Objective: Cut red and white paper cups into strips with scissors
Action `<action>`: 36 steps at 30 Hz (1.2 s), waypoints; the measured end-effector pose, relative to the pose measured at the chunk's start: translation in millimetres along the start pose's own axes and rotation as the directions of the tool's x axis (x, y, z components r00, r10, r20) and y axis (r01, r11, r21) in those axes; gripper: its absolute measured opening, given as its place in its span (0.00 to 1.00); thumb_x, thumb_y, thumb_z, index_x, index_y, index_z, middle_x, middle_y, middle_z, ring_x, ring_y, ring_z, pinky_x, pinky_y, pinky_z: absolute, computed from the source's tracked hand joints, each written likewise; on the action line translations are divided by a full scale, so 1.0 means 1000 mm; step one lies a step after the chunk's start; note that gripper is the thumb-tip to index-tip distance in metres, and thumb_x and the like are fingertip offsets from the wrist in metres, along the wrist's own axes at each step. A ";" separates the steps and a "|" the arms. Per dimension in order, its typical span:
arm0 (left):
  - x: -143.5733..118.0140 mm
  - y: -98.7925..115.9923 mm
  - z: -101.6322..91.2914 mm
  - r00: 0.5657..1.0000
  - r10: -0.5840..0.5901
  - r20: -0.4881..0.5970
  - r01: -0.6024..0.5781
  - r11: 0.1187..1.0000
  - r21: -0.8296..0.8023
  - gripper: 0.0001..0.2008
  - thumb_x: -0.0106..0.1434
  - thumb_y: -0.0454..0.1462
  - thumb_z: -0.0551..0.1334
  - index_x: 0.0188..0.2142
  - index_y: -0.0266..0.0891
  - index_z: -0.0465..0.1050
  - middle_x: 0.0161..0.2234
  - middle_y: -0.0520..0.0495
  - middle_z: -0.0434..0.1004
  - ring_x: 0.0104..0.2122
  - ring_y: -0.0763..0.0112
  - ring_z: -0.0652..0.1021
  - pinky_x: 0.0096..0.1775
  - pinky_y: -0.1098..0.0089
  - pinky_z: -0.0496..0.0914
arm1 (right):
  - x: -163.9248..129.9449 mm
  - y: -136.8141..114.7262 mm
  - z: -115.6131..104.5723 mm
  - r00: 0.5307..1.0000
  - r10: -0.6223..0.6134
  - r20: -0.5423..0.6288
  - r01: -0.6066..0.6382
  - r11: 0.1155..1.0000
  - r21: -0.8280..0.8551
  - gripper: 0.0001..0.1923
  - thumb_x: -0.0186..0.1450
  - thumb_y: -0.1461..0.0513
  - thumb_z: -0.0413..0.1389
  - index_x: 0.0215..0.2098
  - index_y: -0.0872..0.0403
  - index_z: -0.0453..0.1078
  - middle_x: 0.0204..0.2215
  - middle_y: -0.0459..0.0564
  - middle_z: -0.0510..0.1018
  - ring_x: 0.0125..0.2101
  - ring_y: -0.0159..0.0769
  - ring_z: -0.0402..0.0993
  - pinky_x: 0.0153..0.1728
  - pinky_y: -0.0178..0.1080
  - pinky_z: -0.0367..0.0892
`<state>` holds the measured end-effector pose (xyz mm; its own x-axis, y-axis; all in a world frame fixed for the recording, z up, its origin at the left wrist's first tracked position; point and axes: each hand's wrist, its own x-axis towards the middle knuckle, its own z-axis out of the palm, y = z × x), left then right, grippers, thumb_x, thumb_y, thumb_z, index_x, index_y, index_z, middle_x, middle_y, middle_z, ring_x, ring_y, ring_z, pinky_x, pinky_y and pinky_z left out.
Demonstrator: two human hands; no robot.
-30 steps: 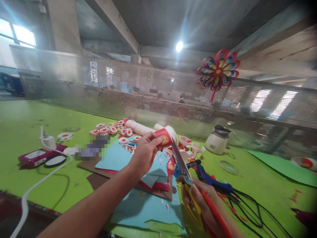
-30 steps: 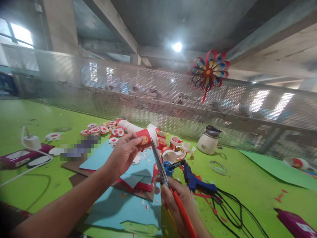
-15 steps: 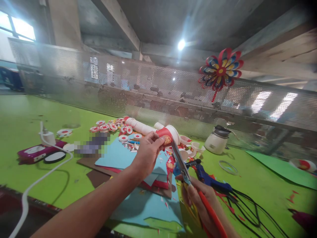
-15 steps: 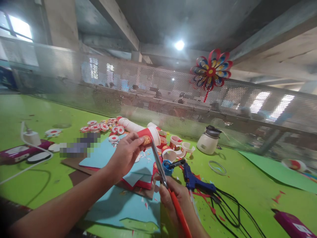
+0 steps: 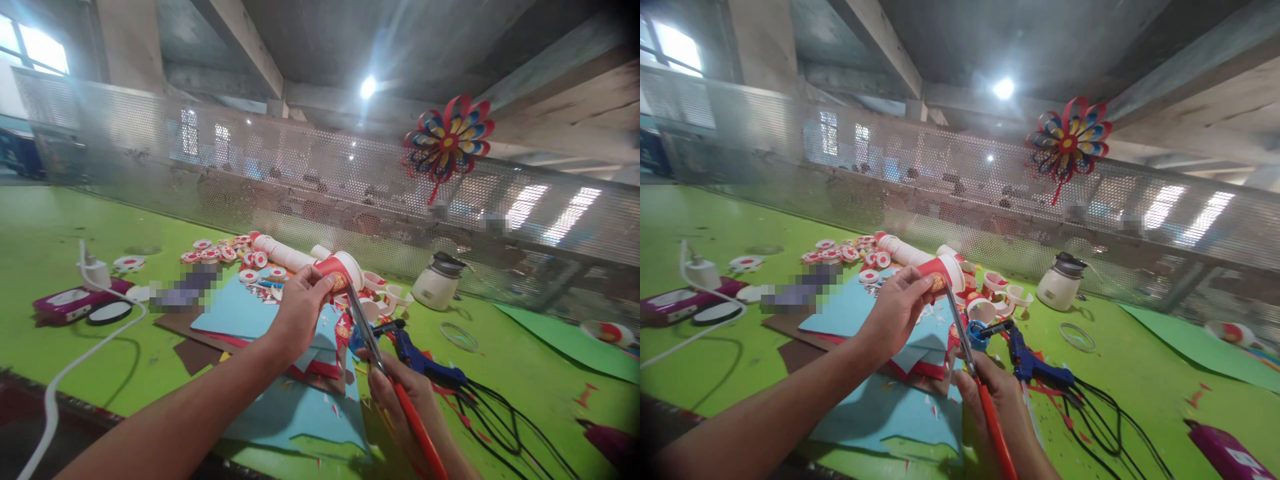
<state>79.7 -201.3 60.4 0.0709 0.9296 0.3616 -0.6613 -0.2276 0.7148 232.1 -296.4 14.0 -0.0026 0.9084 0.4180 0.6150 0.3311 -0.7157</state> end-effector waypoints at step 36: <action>0.003 -0.003 -0.004 0.999 -0.020 0.047 0.019 1.000 0.015 0.06 0.54 0.32 0.62 0.25 0.36 0.64 0.28 0.45 0.71 0.31 0.70 0.73 0.35 0.67 0.65 | 0.001 0.010 -0.001 1.000 -0.023 -0.010 0.022 0.996 -0.090 0.23 0.61 0.48 0.50 0.38 0.57 0.76 0.13 0.42 0.61 0.14 0.30 0.59 0.15 0.32 0.58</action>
<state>78.9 -196.9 56.4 0.1196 0.9192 0.3751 -0.6484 -0.2138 0.7307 238.5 -292.4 8.0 -0.0093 0.8979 0.4401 0.6830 0.3272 -0.6531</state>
